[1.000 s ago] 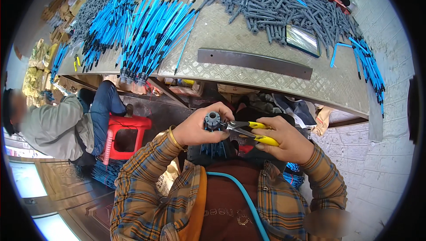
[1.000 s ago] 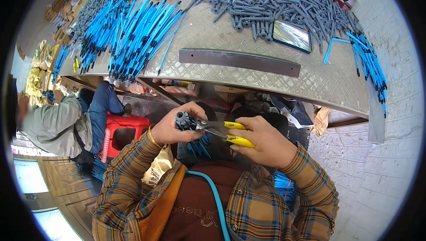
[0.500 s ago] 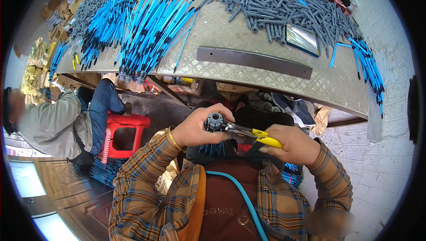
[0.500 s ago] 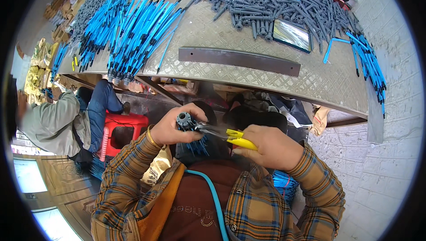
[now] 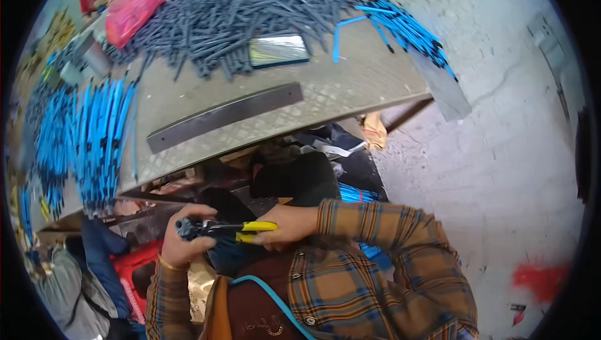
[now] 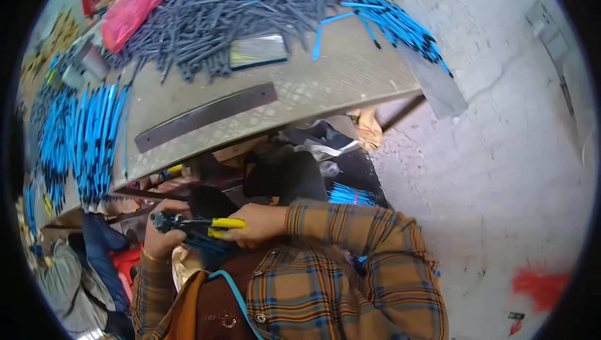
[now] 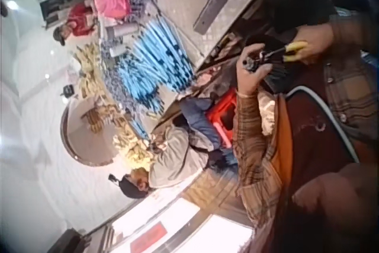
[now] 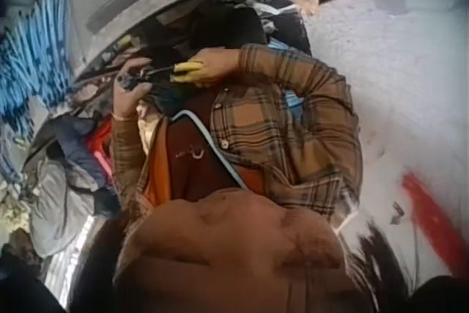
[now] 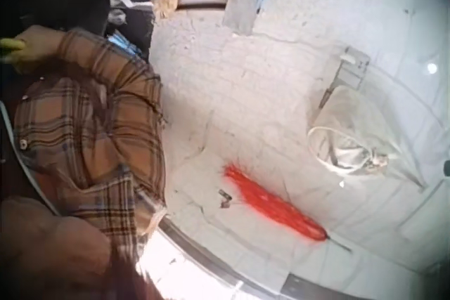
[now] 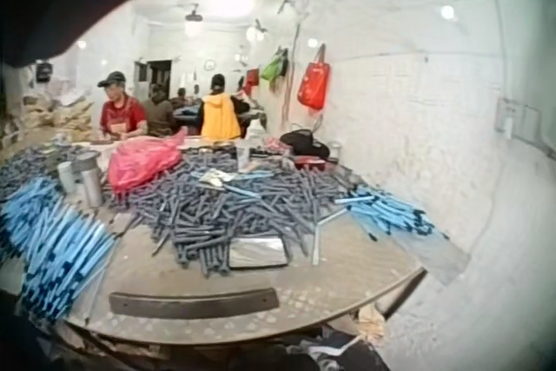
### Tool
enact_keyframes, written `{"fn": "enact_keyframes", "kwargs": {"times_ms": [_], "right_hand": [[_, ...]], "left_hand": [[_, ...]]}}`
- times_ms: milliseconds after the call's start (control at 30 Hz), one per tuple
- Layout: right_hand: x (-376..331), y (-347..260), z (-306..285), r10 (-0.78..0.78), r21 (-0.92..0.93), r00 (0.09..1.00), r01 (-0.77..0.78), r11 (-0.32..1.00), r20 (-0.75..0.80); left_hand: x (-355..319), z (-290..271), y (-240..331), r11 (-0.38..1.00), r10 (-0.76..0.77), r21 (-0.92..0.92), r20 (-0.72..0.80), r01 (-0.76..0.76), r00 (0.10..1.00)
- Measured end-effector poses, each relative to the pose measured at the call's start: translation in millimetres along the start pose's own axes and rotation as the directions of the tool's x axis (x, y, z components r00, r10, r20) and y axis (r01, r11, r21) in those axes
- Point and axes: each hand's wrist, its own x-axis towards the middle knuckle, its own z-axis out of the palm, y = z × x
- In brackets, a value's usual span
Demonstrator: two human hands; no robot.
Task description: The person assembles umbrella ribs by threading the ribs into central hubs, securing the joints with wire, cutting wire with pliers, and aligning the ribs against a metal plate.
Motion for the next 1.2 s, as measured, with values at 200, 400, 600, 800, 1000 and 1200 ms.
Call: {"fn": "enact_keyframes", "kwargs": {"times_ms": [200, 400, 600, 800, 1000, 1200], "right_hand": [[-24, -20, -22, 0.077, 0.369, 0.943, -0.200, 0.908, 0.323], [-31, -30, -23, -0.477, -0.545, 0.878, 0.375, 0.750, -0.051], [-40, -41, -41, 0.306, 0.293, 0.901, -0.396, 0.870, 0.308], [-39, -61, -27, -0.580, -0.996, 0.814, 0.078, 0.053, 0.033], [-43, -27, -14, 0.296, 0.480, 0.903, -0.419, 0.771, 0.312], [-42, -36, -12, 0.280, 0.536, 0.931, -0.363, 0.762, 0.233]], "left_hand": [[15, 2, -17, 0.990, 0.109, 0.073, 0.117, -0.118, 0.987], [27, 15, -15, 0.995, 0.092, 0.038, -0.093, -0.089, 0.991], [41, 9, -26, 0.965, 0.234, 0.106, 0.075, -0.242, 0.969], [35, 13, -10, 0.997, 0.045, 0.056, -0.012, -0.044, 0.999], [36, 7, -6, 0.999, 0.015, 0.027, 0.173, -0.020, 0.985], [36, 6, -11, 0.997, 0.080, -0.016, 0.033, -0.080, 0.996]]}}
